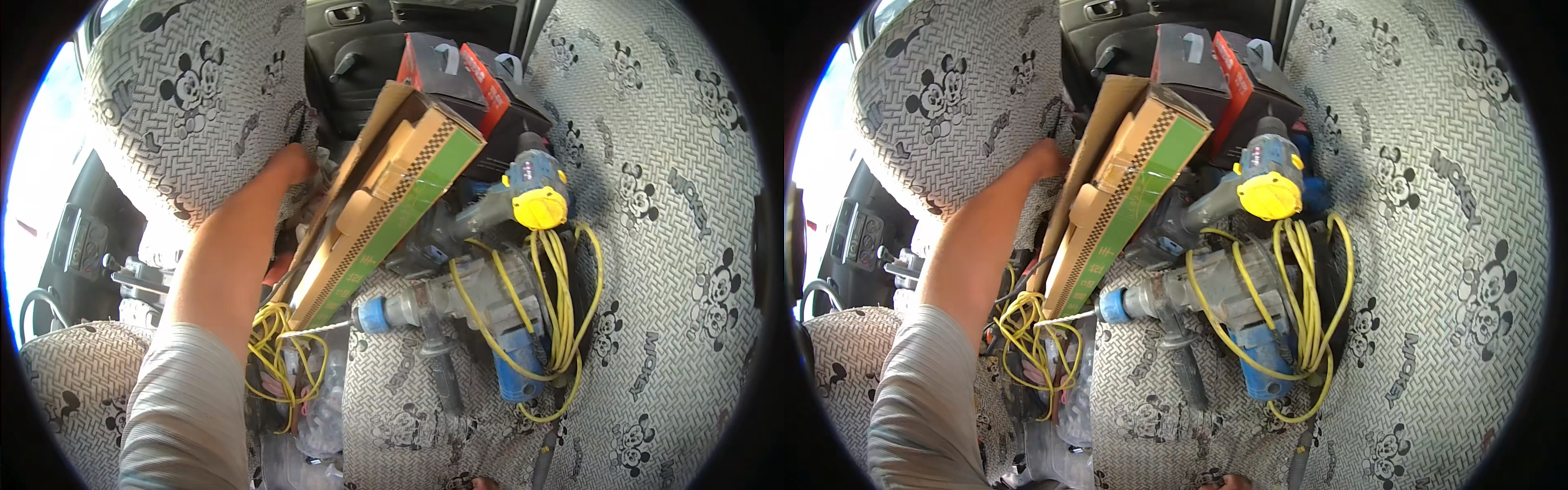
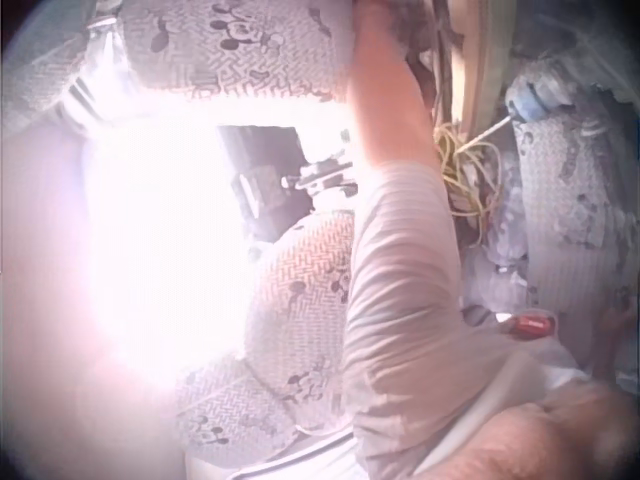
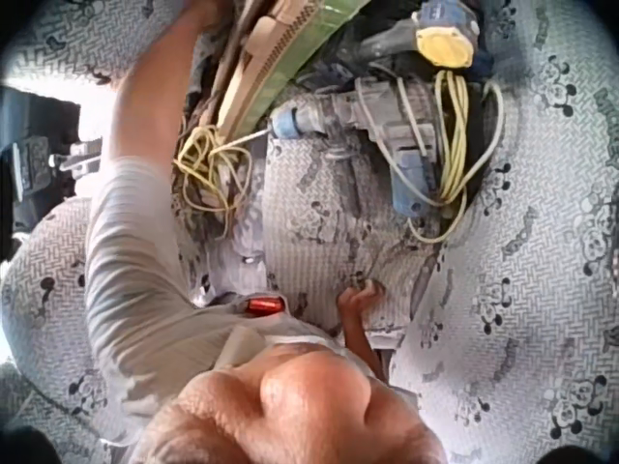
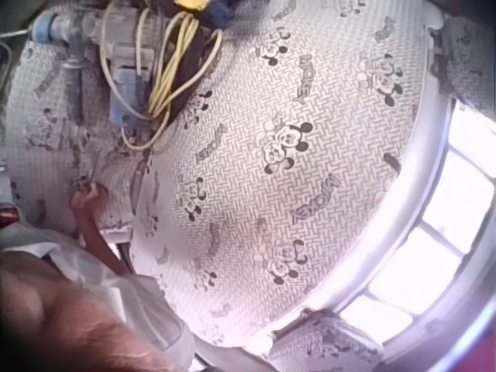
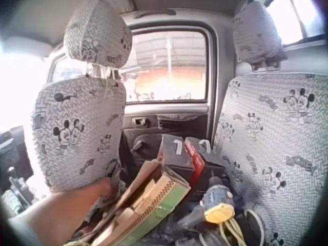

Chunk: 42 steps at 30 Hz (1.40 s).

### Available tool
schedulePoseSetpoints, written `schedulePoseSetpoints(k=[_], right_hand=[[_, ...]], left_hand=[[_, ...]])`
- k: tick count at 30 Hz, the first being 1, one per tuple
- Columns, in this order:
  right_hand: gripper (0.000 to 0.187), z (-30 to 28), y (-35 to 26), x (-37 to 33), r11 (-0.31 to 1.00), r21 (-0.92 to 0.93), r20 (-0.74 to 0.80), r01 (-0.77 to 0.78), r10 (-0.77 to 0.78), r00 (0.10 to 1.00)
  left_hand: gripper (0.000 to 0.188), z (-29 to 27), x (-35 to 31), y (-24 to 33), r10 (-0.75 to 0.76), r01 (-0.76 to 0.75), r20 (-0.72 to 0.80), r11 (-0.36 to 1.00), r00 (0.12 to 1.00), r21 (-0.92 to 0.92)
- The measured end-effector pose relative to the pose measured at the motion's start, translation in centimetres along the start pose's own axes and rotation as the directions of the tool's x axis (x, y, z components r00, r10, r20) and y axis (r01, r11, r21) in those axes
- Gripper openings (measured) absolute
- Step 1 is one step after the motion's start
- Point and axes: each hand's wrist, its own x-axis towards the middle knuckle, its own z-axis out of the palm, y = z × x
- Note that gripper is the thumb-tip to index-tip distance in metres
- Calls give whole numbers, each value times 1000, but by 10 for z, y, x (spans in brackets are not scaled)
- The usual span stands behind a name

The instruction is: The person moves a hand truck, picks up a power tool, and organizes various tools and boxes inside a pickup truck. They place items on the back seat and in the truck bed, then retrieve a box and return it to the seat.

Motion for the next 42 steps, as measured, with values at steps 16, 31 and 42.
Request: schedulePoseSetpoints(k=[16,31,42], right_hand=[[43,-12,-15,11,994,51,88,-99,94,992],[43,-17,-18,21,999,12,72,-31,30,997],[42,-8,-3,10,998,-56,59,11,-8,998]], left_hand=[[46,8,-21,3,105,-141,-365,987,925,-72],[53,-23,-35,29,-62,63,-44,998,997,16],[38,13,-27,11,-39,-542,-830,740,556,-398]])
